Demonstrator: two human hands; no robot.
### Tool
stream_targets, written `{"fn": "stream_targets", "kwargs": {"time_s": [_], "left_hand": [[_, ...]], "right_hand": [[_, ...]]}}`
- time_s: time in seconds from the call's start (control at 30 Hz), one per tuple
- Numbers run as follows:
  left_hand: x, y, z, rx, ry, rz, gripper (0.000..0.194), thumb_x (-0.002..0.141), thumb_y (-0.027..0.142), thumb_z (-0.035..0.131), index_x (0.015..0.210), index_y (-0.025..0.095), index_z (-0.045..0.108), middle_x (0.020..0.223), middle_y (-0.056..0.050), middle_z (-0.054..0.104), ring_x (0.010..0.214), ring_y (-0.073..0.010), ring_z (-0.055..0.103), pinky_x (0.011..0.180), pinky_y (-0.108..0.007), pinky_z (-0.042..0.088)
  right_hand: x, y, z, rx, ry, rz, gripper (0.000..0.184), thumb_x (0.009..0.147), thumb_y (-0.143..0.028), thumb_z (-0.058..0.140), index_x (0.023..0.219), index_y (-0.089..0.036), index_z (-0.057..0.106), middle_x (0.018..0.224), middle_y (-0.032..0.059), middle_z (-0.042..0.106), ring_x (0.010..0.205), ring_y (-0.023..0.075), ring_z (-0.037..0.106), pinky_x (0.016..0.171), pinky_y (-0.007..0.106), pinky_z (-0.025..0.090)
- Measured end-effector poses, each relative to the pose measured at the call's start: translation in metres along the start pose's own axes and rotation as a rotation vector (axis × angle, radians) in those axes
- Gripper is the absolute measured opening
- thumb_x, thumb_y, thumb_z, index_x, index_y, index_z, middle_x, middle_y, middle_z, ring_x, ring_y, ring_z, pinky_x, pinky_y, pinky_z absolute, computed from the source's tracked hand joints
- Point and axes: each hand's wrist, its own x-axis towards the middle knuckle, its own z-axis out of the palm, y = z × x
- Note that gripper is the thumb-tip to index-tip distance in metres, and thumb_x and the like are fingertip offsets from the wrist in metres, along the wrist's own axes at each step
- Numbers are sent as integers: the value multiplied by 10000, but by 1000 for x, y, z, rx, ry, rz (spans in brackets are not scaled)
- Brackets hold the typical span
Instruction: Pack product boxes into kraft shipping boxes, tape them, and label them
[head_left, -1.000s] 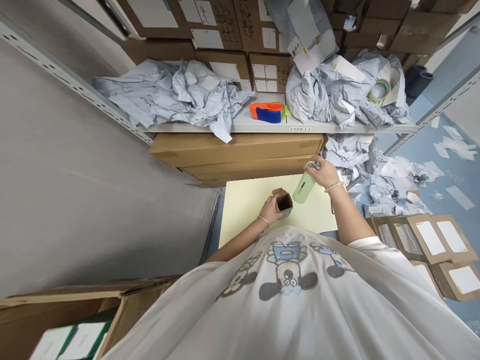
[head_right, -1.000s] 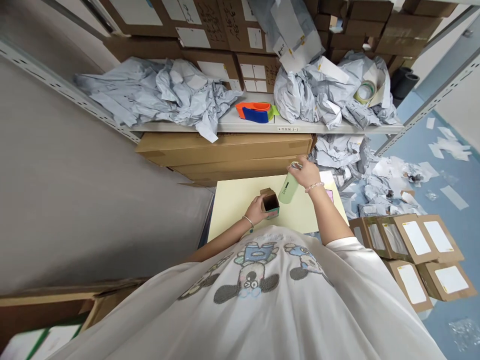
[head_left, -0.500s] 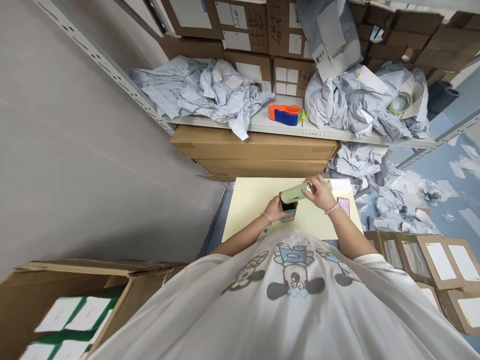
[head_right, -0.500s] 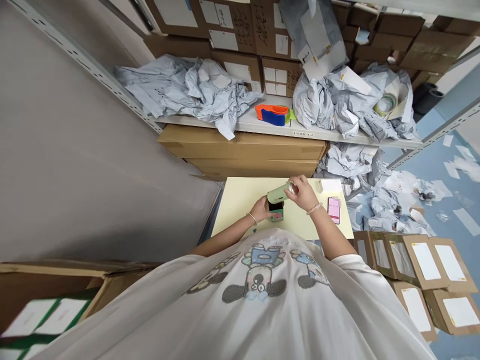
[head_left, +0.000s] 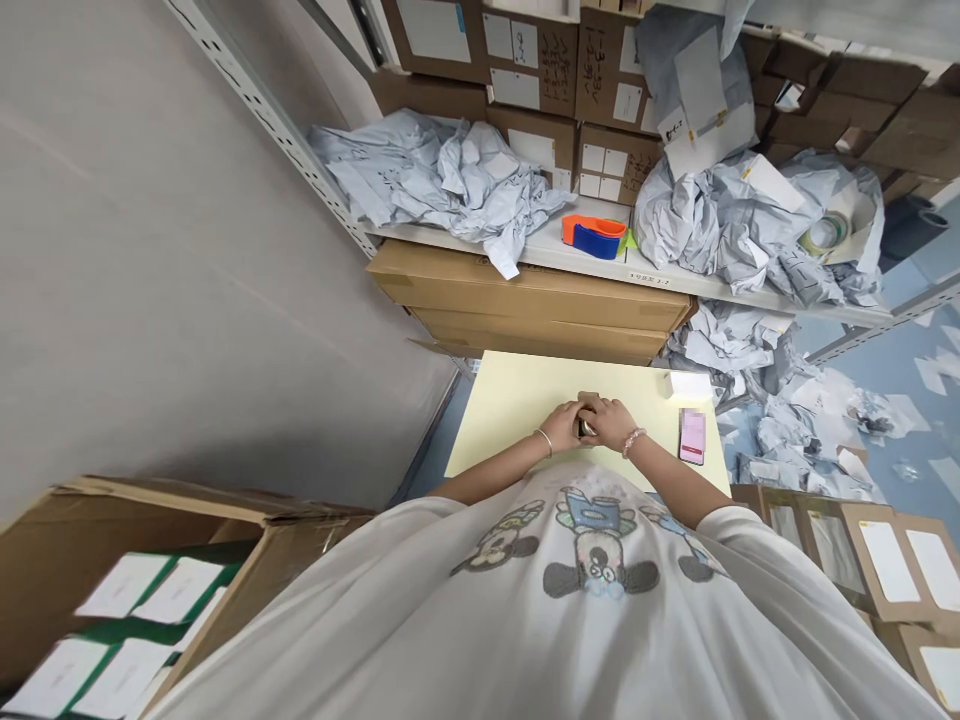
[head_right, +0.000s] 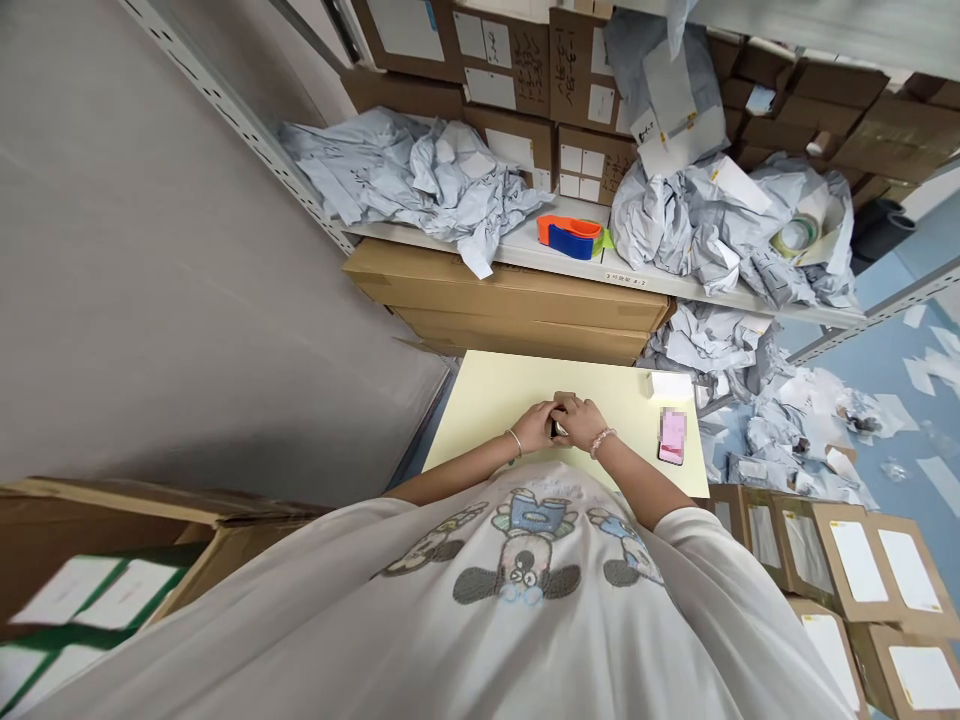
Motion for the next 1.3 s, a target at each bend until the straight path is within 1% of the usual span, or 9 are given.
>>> {"fn": "stream_targets", "kwargs": {"time_s": [0.1, 0.2, 0.33, 0.4, 0.5, 0.67, 0.87, 1.0, 1.3], "left_hand": [[-3, -5, -4, -20, 8, -32, 852, 511, 246, 941, 1296, 191, 613, 1266, -156, 677, 1201, -376, 644, 1086, -531, 500], [-9, -9, -7, -76, 33, -52, 923, 498, 256, 960, 1340, 190, 589, 1319, -164, 652, 1271, -378, 606, 1122, -524, 481], [-18, -14, -10, -344, 202, -187, 899, 710, 401, 858, 1487, 226, 443, 1460, -164, 564, 1193, -303, 652, 995, -474, 570], [-20, -17, -11, -525, 286, -333, 671, 900, 403, 656, 1502, 255, 398, 1451, -150, 567, 1024, -221, 707, 854, -412, 616], [-18, -19, -9, -614, 284, -479, 556, 905, 263, 598, 1439, 244, 445, 1382, -134, 603, 832, -142, 698, 754, -339, 613], [-11, -15, 1, -523, 221, -456, 615, 744, 134, 727, 1327, 211, 550, 1268, -98, 662, 677, -93, 619, 763, -330, 594], [-11, -10, -5, -478, 156, -297, 202, 735, 114, 686, 925, 182, 689, 1260, -96, 663, 1005, -203, 685, 881, -362, 591], [-23, -3, -13, -381, 83, -204, 207, 739, 134, 717, 934, 199, 693, 1370, -115, 593, 1140, -246, 660, 913, -384, 591], [-25, 5, -16, -124, 52, -63, 306, 726, 236, 838, 941, 219, 622, 1361, -117, 577, 1174, -255, 650, 963, -404, 572]], "right_hand": [[0, 6, 19, 49, 50, -18, 565, 877, -464, 764, 1360, -196, 649, 1422, 206, 585, 1262, 375, 543, 1027, 505, 429], [-8, 14, 38, 220, 277, -15, 493, 954, -446, 639, 1385, -209, 622, 1391, 198, 592, 1280, 359, 530, 1075, 529, 399], [-14, 29, 72, 691, 644, 363, 428, 984, -414, 450, 1323, -187, 580, 1187, 167, 630, 1008, 276, 640, 885, 467, 533], [-12, 35, 88, 958, 587, 501, 475, 914, -508, 507, 1264, -191, 559, 996, 82, 632, 788, 216, 633, 701, 381, 549], [-4, 35, 102, 1180, 427, 540, 549, 799, -572, 608, 1210, -213, 544, 823, -25, 581, 652, 159, 582, 588, 292, 497], [8, 30, 100, 1105, 404, 469, 620, 713, -411, 731, 1287, -236, 575, 835, -54, 560, 619, 126, 526, 639, 307, 516], [-4, 36, 89, 998, 449, 181, 398, 762, -193, 601, 1141, -227, 719, 1182, 93, 566, 899, 181, 628, 741, 338, 587], [-20, 37, 88, 748, 507, -7, 283, 839, -227, 645, 1093, -213, 768, 1253, 142, 564, 1114, 257, 623, 912, 444, 592], [-20, 32, 94, 516, 486, -2, 254, 995, -335, 552, 1055, -266, 790, 1178, 136, 691, 1084, 269, 671, 958, 485, 590]]}}
